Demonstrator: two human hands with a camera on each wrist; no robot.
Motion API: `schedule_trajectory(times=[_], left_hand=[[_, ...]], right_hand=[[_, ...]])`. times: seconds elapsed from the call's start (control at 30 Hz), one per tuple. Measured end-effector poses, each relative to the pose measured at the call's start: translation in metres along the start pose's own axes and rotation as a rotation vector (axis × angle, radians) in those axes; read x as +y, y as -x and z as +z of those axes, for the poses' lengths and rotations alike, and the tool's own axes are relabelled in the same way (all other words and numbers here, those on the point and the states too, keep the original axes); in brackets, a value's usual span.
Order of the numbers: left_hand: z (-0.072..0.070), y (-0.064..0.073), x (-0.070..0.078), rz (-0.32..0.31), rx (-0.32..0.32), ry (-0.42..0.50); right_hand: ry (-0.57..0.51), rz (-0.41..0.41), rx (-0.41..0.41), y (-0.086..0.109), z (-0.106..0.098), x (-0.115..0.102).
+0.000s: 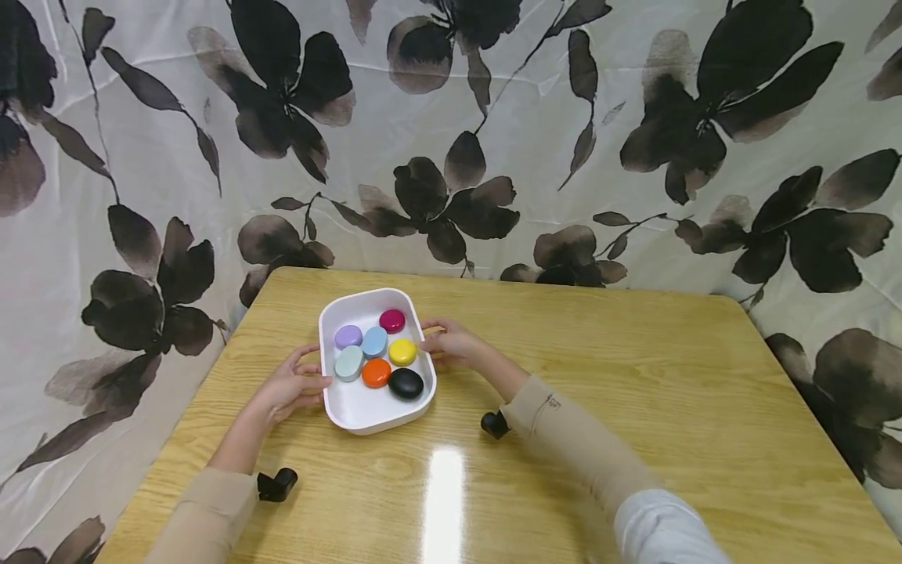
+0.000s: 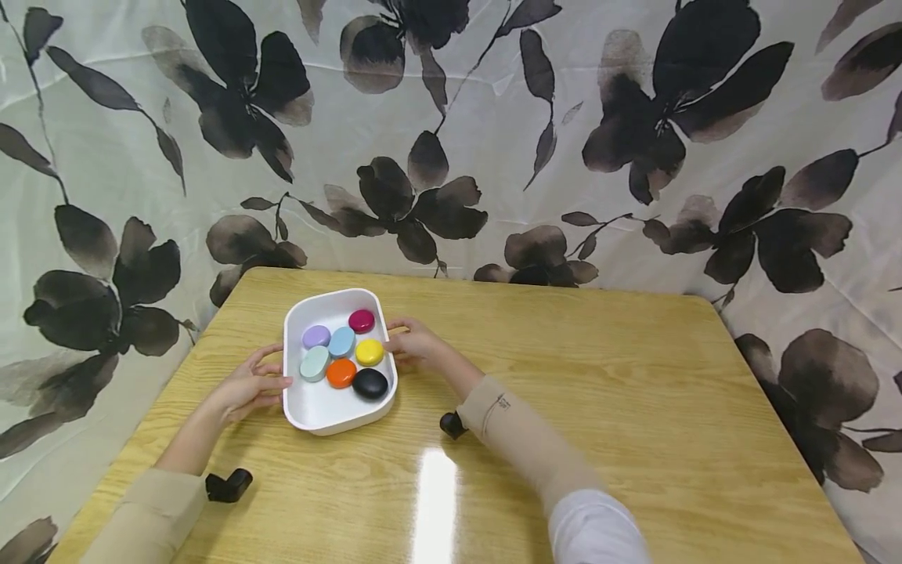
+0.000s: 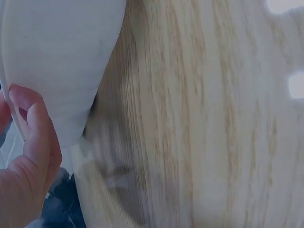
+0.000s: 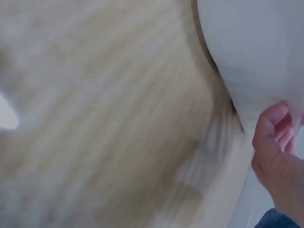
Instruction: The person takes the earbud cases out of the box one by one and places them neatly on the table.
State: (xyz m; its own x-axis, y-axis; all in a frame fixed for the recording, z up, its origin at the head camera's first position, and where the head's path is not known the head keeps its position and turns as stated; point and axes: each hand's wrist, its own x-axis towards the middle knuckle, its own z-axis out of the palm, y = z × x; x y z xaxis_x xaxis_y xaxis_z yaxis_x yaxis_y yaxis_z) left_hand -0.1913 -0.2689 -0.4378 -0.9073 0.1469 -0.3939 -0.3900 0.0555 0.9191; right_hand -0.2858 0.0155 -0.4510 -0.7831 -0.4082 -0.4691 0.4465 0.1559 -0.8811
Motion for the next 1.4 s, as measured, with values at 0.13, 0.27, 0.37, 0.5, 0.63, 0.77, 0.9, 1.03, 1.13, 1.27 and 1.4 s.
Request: schedule_trajectory(times=[0.13,0.27,0.37,0.5,0.63,0.77,0.9,1.03,1.13,1.27,1.4], left_hand=[[0.011,-0.005,-0.001,-0.004,-0.06,-0.003],[0.022,-0.007,-0.004,0.004,-0.106,-0.014],[0.031,-0.008,-0.005,0.004,-0.137,-0.017],[0.044,-0.007,-0.006,-0.003,-0.158,-0.041],[0.056,-0.005,-0.008,-0.002,-0.188,-0.052],[0.069,-0.003,-0.013,0.006,-0.22,-0.032],[0.081,0.0,-0.017,0.014,-0.25,-0.025],[0.09,0.004,-0.018,0.015,-0.262,-0.032],[0.096,0.007,-0.019,0.019,-0.273,-0.045],[0.103,0.01,-0.02,0.026,-0.294,-0.053],[0.11,0.014,-0.021,0.024,-0.305,-0.048]], right_hand=[[-0.02,-0.007,0.026,0.018,-0.011,0.012],[-0.02,-0.004,0.045,0.043,-0.018,0.017],[-0.032,-0.02,0.043,0.054,-0.026,0.026],[-0.059,-0.047,0.04,0.068,-0.036,0.041],[-0.067,-0.072,0.053,0.08,-0.045,0.055],[-0.061,-0.095,0.059,0.098,-0.051,0.065],[-0.08,-0.092,0.06,0.117,-0.055,0.071],[-0.093,-0.122,0.053,0.136,-0.056,0.072],[-0.098,-0.141,0.043,0.145,-0.059,0.077],[-0.104,-0.15,0.043,0.155,-0.062,0.084],[-0.131,-0.163,0.038,0.162,-0.065,0.091]])
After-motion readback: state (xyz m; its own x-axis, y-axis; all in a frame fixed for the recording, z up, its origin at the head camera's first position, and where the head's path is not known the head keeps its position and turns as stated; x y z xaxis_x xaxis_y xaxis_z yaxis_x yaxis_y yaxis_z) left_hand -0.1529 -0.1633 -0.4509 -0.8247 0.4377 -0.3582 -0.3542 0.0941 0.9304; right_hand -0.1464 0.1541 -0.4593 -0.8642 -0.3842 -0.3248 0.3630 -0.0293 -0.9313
